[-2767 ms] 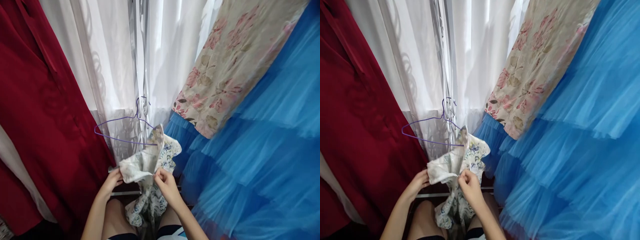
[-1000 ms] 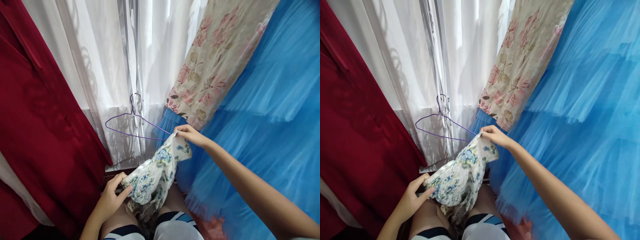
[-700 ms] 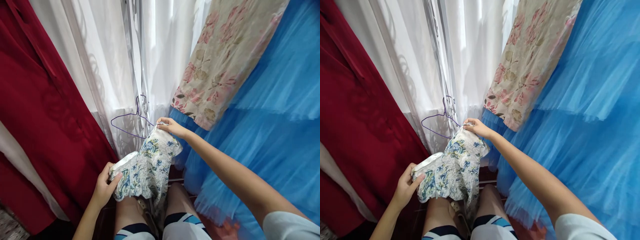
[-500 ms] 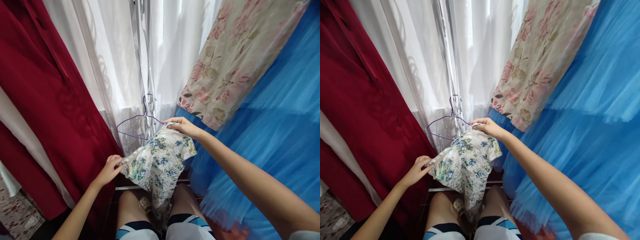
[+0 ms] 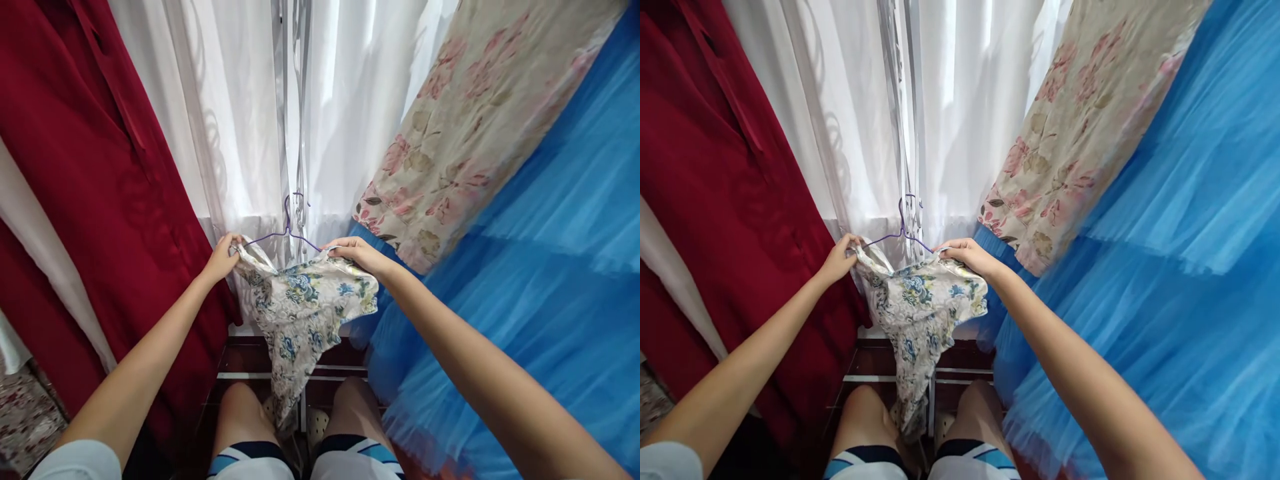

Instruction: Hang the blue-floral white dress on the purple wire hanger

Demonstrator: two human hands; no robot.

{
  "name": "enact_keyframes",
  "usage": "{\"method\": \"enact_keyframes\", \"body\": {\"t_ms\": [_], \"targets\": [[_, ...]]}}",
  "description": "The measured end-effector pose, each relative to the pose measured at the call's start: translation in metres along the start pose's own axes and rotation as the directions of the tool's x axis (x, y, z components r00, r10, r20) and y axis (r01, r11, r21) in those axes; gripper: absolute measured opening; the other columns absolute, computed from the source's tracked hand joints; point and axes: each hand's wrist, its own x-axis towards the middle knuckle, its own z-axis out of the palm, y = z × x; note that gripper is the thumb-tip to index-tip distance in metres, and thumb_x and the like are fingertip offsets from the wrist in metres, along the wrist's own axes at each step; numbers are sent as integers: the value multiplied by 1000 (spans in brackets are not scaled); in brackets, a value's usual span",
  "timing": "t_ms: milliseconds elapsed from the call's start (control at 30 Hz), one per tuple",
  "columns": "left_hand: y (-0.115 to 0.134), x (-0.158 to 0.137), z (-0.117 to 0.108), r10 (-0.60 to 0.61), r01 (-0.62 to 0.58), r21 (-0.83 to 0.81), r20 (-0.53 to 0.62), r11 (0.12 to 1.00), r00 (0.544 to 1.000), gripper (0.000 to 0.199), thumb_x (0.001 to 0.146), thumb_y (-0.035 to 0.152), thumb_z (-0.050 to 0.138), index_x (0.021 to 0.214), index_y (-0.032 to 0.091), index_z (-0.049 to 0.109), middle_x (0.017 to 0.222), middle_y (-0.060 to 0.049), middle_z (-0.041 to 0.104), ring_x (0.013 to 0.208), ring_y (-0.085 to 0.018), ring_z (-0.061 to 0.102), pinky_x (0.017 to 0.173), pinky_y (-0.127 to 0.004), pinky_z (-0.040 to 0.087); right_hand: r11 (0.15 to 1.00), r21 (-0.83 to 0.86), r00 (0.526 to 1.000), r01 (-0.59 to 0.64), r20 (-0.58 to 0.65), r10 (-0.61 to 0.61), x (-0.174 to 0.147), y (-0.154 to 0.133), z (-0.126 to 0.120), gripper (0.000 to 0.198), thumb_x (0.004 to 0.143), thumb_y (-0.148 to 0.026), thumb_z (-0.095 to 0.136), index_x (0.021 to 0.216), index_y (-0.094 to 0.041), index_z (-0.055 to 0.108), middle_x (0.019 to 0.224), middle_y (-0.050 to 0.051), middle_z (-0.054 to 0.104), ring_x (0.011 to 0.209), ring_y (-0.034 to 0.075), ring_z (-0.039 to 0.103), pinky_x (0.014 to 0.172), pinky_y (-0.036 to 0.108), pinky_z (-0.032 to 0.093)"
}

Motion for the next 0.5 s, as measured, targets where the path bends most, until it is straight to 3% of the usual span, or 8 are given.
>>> {"method": "enact_keyframes", "body": {"t_ms": [133,200,267,367,433,500], "targets": [[41,-5,-2,136,-138,-56,-35,989,990,42,82,22,55,123,21,48,128,-8,56,116,-22,54,101,-36,42,992,67,992,-111,-48,115,5,7,-4,38,71,-33,71,107,-20,73,89,5,75,79,21,67,69,29,52],[46,-10,-4,92,-101,-58,-139,993,986,47,82,27,61,126,22,47,129,-8,53,106,-21,59,93,-34,46,998,-31,980,-55,-193,48,-4,11,-8,40,77,-40,69,114,-24,70,106,5,73,96,22,65,78,29,51],[41,-17,-7,-40,28,-54,-240,998,970,47,81,36,65,122,20,49,128,-10,49,92,-18,62,83,-31,49,985,-171,957,17,-283,-66,-24,17,-13,40,82,-47,66,116,-26,67,116,4,69,108,23,60,83,28,48],[31,-24,-11,-142,149,-1,-292,989,946,38,80,48,66,102,17,58,118,-9,52,81,-16,60,79,-31,48,950,-304,958,71,-243,-150,-59,29,-14,39,86,-58,60,95,-21,69,93,4,69,88,21,61,71,27,46],[34,-26,-12,-105,121,44,-270,992,957,33,84,50,61,88,17,60,100,-6,58,79,-17,58,78,-31,47,947,-304,950,105,-252,-186,-74,33,-12,41,86,-59,59,80,-19,65,70,0,60,65,16,54,58,25,40],[47,-26,-11,-48,56,31,-210,998,976,30,89,48,55,91,18,62,87,-4,62,81,-19,60,78,-30,46,961,-239,927,138,-312,-210,-78,27,-10,39,85,-57,62,77,-19,61,64,-1,54,56,14,48,52,25,36]]}}
